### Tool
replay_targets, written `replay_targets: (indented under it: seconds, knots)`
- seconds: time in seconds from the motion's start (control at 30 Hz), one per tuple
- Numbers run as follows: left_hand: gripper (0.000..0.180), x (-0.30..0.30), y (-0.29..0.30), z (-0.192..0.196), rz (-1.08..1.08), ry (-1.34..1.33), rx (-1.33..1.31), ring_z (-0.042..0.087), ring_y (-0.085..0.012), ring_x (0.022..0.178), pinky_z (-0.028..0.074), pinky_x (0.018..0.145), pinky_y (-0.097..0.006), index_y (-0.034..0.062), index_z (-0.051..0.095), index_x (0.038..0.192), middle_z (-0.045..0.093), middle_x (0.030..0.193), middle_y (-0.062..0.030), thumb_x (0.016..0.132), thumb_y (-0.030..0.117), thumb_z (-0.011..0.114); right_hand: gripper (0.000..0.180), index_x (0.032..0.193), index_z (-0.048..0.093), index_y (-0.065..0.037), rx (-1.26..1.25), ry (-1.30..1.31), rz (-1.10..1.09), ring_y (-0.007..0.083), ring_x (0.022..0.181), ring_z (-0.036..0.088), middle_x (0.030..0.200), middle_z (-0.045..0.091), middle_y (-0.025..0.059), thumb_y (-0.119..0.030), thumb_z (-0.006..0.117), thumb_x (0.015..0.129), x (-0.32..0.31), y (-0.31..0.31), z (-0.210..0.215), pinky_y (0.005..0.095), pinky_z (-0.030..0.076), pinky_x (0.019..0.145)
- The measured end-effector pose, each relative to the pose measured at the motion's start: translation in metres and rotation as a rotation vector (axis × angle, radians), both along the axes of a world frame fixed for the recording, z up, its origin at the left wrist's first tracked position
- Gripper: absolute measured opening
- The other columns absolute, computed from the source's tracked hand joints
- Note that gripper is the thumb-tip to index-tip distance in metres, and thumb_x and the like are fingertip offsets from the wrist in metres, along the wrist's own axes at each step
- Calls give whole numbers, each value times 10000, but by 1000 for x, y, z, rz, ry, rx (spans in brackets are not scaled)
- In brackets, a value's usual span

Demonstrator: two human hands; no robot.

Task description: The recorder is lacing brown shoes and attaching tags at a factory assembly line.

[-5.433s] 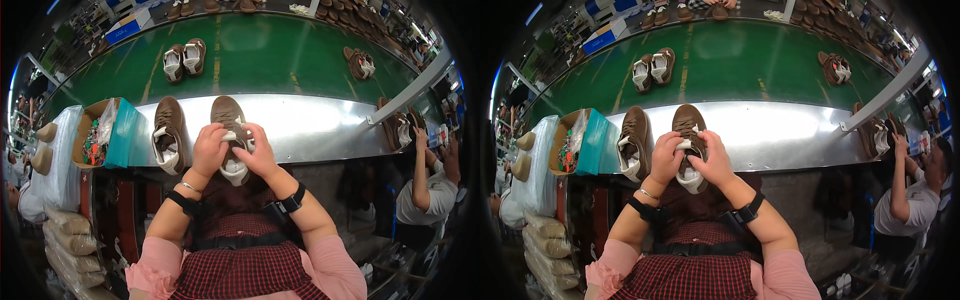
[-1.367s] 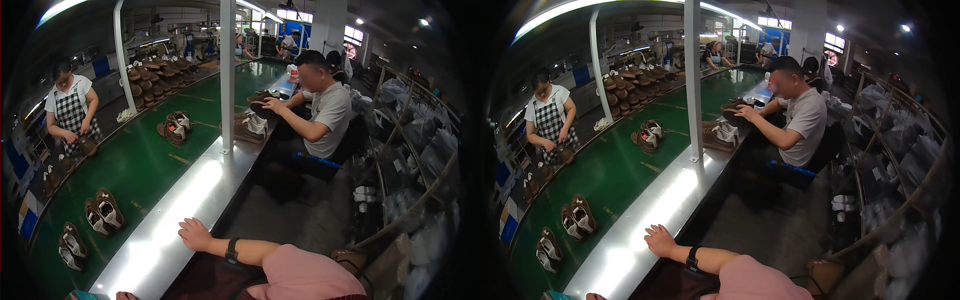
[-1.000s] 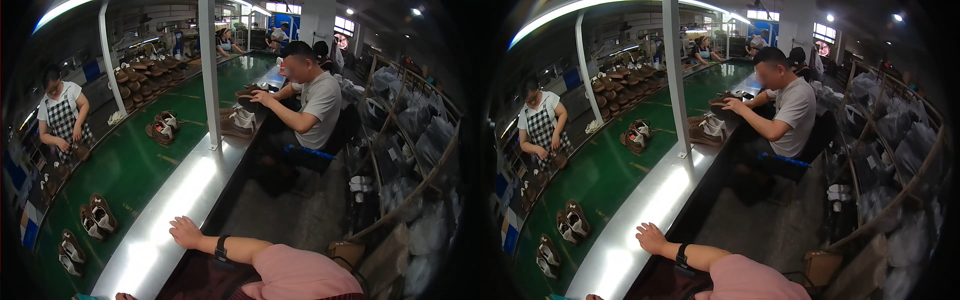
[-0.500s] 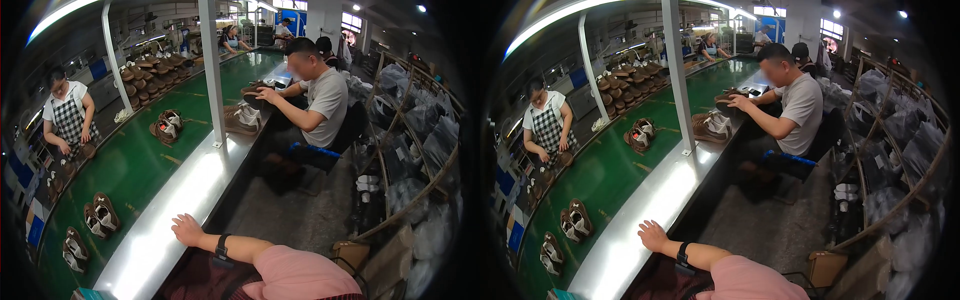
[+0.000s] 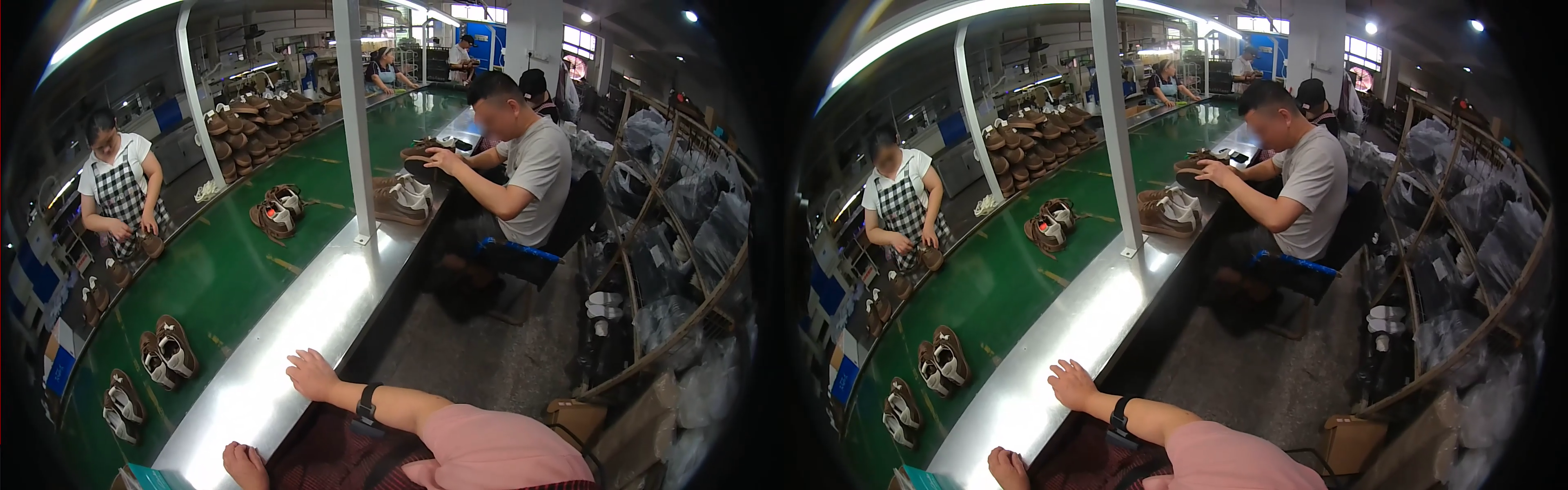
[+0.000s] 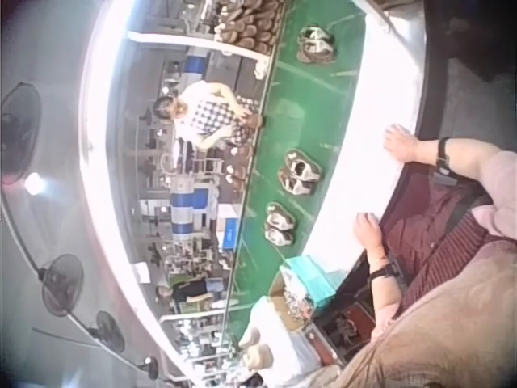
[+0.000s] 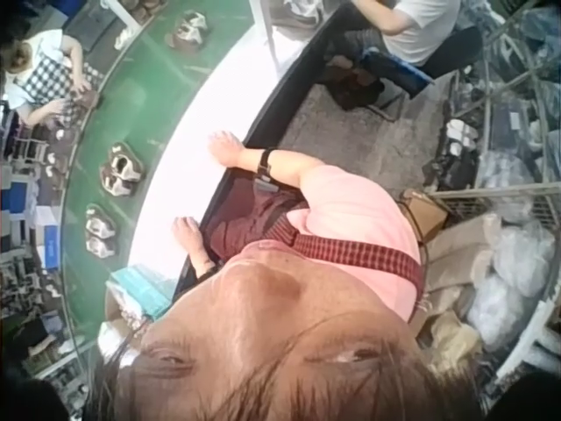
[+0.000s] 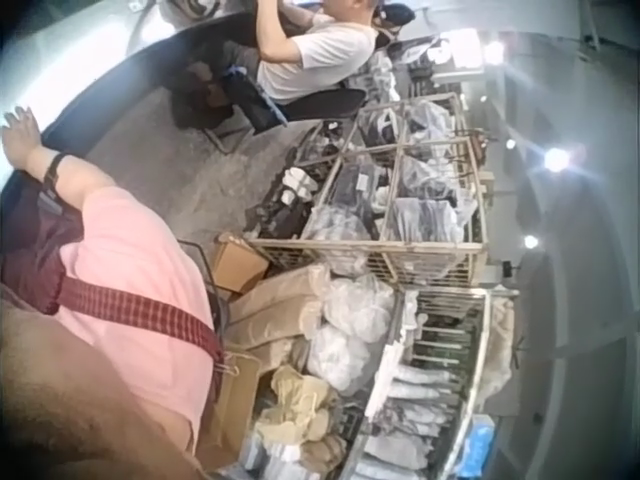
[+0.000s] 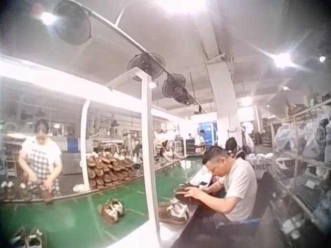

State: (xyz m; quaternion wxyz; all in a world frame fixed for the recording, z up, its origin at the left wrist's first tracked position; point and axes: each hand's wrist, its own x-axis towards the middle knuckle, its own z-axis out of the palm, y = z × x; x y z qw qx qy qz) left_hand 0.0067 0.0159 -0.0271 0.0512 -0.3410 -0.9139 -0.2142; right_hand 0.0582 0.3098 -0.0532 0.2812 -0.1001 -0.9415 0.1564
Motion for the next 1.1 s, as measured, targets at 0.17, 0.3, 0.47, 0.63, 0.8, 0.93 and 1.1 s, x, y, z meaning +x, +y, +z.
replay_targets:
  seconds: [0.17,0.3,0.47,0.63,0.8,0.93,1.1]
  knots:
    - [278,3,8,-11,59,144,67,520,-425,1000,413,894,-484,-28,601,978,578,1068,-251,881,222,529,144,905,633,-92,24,-17,0,316,1176,468,1175,566,121,-160,580,790,1,6,-5,471,351,1007]
    - [263,7,10,-4,103,125,80,532,-423,965,432,856,-481,-21,597,978,583,1040,-245,876,216,548,138,913,613,-115,45,40,-2,305,1139,475,1140,561,96,-175,598,790,0,5,-7,460,356,987]
    - [248,5,6,-8,106,114,80,545,-418,919,434,828,-488,-10,603,972,589,1013,-244,877,213,548,121,897,617,-117,42,64,15,307,1134,478,1130,565,96,-168,598,790,1,6,-8,458,360,978]
    - [166,1,9,-28,132,221,203,515,-364,1038,388,917,-459,4,578,875,573,1047,-164,742,87,635,109,878,616,-117,59,76,-4,308,1135,477,1131,564,93,-169,599,784,2,7,-10,456,363,972]
    - [131,1,14,-25,113,301,199,517,-350,1016,388,874,-443,10,563,859,570,1015,-156,759,76,616,105,868,617,-118,44,90,-4,309,1137,479,1127,569,91,-172,603,780,0,9,-10,463,365,976]
    - [142,0,15,-21,125,218,174,511,-350,1042,380,907,-450,20,564,858,565,1035,-144,754,97,624,97,858,621,-117,62,98,-22,311,1133,485,1127,576,90,-172,603,780,-1,11,-10,469,366,981]
    - [153,0,15,-24,121,262,198,511,-346,1048,380,908,-455,28,569,865,566,1054,-135,752,105,637,117,877,630,-111,48,95,-13,317,1126,491,1123,577,91,-169,612,777,0,11,-9,476,369,980]
